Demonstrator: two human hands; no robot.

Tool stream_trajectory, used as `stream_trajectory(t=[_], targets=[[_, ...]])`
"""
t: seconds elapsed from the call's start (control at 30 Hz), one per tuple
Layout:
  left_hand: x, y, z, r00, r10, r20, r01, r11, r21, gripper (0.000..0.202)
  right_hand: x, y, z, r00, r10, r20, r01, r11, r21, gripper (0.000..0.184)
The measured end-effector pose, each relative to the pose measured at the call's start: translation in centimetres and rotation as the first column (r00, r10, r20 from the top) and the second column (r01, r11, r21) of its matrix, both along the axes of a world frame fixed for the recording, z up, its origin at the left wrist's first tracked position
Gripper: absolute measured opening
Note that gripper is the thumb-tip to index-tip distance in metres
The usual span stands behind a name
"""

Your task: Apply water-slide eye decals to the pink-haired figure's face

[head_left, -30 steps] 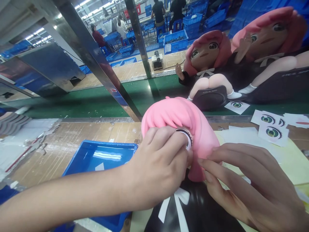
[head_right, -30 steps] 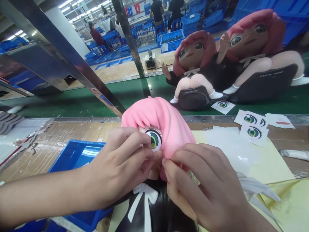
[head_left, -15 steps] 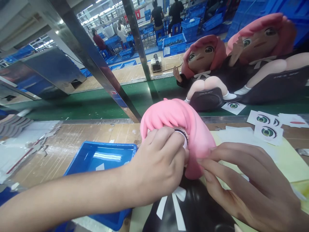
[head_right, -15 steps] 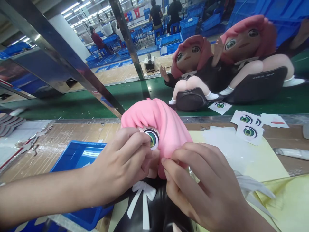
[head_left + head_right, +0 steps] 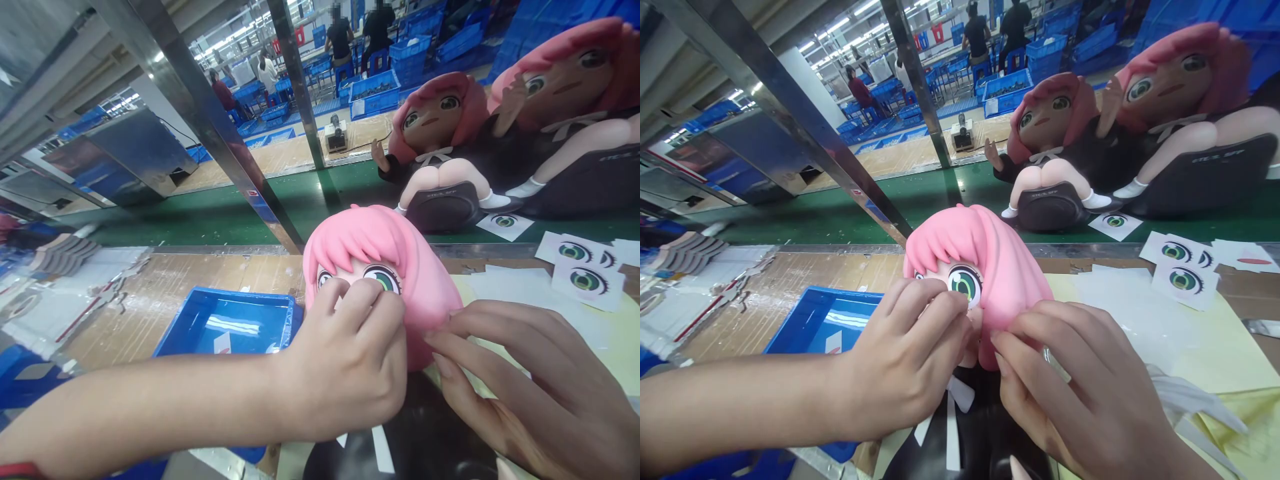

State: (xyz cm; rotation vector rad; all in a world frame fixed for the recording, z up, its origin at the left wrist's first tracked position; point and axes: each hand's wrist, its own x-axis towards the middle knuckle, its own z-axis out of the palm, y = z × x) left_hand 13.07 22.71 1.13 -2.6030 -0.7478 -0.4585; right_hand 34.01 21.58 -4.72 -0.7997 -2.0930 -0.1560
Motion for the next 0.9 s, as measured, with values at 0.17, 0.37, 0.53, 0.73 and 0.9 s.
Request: stream_trajectory(t=[0.17, 0.37, 0.53, 0.73, 0.9], targets=[[0.3, 0.1, 0.1, 0.999, -0.001, -0.055, 0.001, 1.0, 0.004, 0.012, 0.1, 0.1, 0.1, 1.0, 0.029, 0.0, -0.029, 0.999, 0.027, 0.022], [-1.3, 0.5, 0.3, 1.0, -0.02, -0.016, 0.019, 0.997, -0.074, 0.008, 0.7, -0.1, 0.1, 1.0, 0.023, -0.007, -0.023, 1.0, 0.0, 0.024], [-2.6, 0.3, 1.4, 0.99, 0.016, 0.141, 0.009, 0.986, -0.169, 0.004, 0.4, -0.1, 0.3, 1.0, 0.008, -0.003, -0.008, 1.0, -0.005, 0.029], [-3.7, -0.5, 1.8, 0.937, -0.154, 0.314, 0.147, 0.988, 0.048, 0.013, -0.3, 0.5, 3.8, 0.971, 0.099, -0.219, -0.191, 0.871, -0.453, 0.012], [-3.9, -2.1, 1.9, 0.896, -0.215, 0.39, 0.166, 0.974, 0.156, 0.006, -0.9, 0.7, 7.0, 0.947, 0.178, -0.268, -0.32, 0.595, -0.737, 0.014]])
